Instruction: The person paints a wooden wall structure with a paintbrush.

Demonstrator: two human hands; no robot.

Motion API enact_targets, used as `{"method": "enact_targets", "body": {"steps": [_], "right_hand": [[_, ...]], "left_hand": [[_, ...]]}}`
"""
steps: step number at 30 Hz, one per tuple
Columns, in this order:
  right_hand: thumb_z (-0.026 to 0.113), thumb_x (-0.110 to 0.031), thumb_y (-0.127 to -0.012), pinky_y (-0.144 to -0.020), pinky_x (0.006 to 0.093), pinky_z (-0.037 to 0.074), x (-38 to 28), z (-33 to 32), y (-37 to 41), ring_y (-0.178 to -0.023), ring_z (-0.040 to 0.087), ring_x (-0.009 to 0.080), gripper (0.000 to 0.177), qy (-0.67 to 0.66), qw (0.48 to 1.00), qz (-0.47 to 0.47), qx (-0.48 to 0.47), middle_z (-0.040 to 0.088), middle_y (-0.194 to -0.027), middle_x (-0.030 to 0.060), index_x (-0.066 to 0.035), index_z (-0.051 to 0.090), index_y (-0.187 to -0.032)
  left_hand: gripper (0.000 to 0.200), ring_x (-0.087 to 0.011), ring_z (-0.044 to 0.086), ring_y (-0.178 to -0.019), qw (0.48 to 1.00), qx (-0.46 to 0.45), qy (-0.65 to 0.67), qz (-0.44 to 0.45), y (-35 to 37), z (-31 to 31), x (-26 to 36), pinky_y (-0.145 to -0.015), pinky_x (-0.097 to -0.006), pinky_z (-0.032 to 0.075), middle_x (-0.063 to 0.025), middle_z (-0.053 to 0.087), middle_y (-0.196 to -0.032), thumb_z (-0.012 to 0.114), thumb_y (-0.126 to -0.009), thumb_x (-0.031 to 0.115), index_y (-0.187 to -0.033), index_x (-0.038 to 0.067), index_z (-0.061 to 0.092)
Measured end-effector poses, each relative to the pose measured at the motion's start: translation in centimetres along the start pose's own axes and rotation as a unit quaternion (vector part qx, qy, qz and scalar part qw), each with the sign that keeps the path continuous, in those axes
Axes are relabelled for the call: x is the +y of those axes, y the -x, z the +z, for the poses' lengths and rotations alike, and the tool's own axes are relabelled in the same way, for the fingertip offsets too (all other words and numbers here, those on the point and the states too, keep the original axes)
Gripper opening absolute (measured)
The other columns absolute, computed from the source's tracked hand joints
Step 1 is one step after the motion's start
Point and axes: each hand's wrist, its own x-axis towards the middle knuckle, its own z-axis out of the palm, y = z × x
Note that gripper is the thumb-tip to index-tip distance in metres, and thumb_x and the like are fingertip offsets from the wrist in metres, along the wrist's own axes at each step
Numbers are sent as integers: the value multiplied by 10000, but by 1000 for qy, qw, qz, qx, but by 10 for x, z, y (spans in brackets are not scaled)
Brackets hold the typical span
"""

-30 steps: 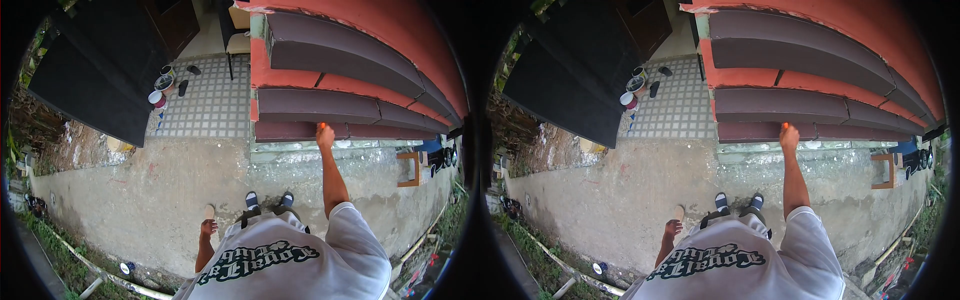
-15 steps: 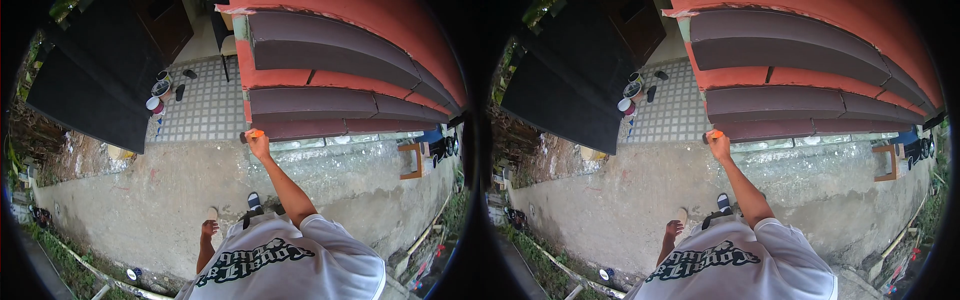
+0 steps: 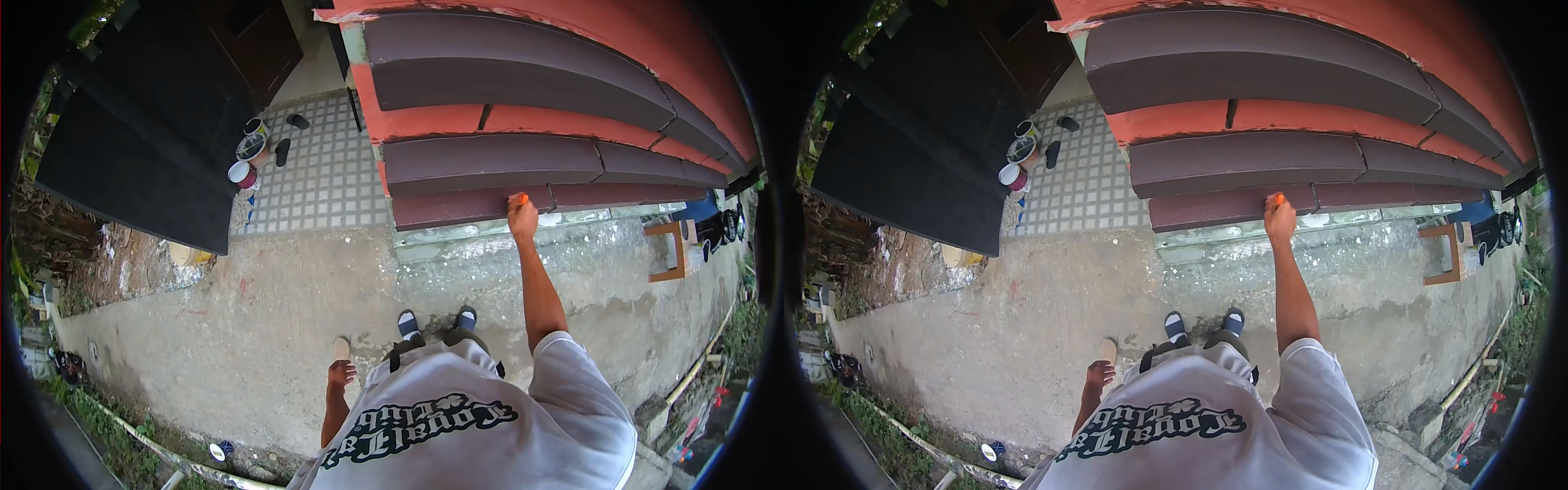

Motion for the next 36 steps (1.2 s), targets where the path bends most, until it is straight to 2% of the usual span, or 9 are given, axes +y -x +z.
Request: {"method": "enact_targets", "body": {"steps": [3,7,10,15,20,25,31,33,36], "right_hand": [[698,-126,-881,-773,514,575,1,7,-3,-892,711,441,233,123,990,-45,56,718,-964,212,-67,684,-1106],[731,-113,-812,-749,524,579,-51,46,31,-840,709,405,277,139,983,-101,-65,697,-902,198,-69,659,-1076],[708,-153,-868,-757,544,574,-88,85,57,-820,710,427,208,24,988,-132,-75,708,-887,215,-77,687,-1061],[739,-245,-934,-753,445,578,-106,94,63,-801,738,354,188,-244,949,-1,-201,729,-832,178,-73,744,-1011],[712,-204,-952,-687,352,582,-9,68,11,-774,767,203,142,-303,949,-64,-66,767,-826,107,-76,772,-966],[730,-296,-946,-728,422,586,106,-22,-68,-831,766,310,202,-117,990,-64,43,771,-872,132,-101,768,-982],[695,-205,-903,-712,528,584,111,-67,-92,-792,720,411,333,177,977,-82,80,715,-918,169,-158,672,-1231],[724,-214,-870,-698,512,595,98,-38,-76,-801,726,401,358,183,980,-57,-45,707,-954,190,-150,653,-1215],[731,-248,-870,-687,513,596,46,6,-31,-806,737,385,302,140,976,-139,-88,715,-900,189,-156,640,-1143]], "left_hand": [[397,-260,698,-963,1000,4,13,-5,5,11,-2,-822,-424,527,-127,701,-1088,472,-1017,353,-1247,65,618],[328,-236,702,-864,1000,9,25,-9,7,24,-12,-745,-404,522,-105,717,-1005,501,-986,298,-1194,82,634],[321,-234,700,-858,1000,9,15,-8,15,37,-10,-747,-406,522,-100,715,-1000,502,-987,297,-1188,86,634],[432,-266,697,-998,1000,6,-29,-8,31,62,4,-867,-434,524,-127,695,-1122,493,-999,384,-1267,68,615],[319,-225,695,-834,1000,26,-5,15,45,90,9,-732,-383,522,-109,706,-992,503,-987,300,-1178,84,640],[320,-211,687,-793,999,32,0,18,56,124,-8,-677,-356,513,-101,698,-964,515,-993,304,-1177,74,638],[334,-210,689,-785,999,37,21,-1,73,168,-44,-650,-338,504,-85,695,-946,510,-1001,315,-1184,66,636],[346,-220,697,-799,999,34,28,-9,76,176,-59,-665,-354,515,-92,701,-969,505,-1002,326,-1198,73,638],[367,-243,704,-855,998,45,24,-32,81,188,-69,-723,-383,530,-110,708,-1007,511,-995,340,-1218,77,637]]}}
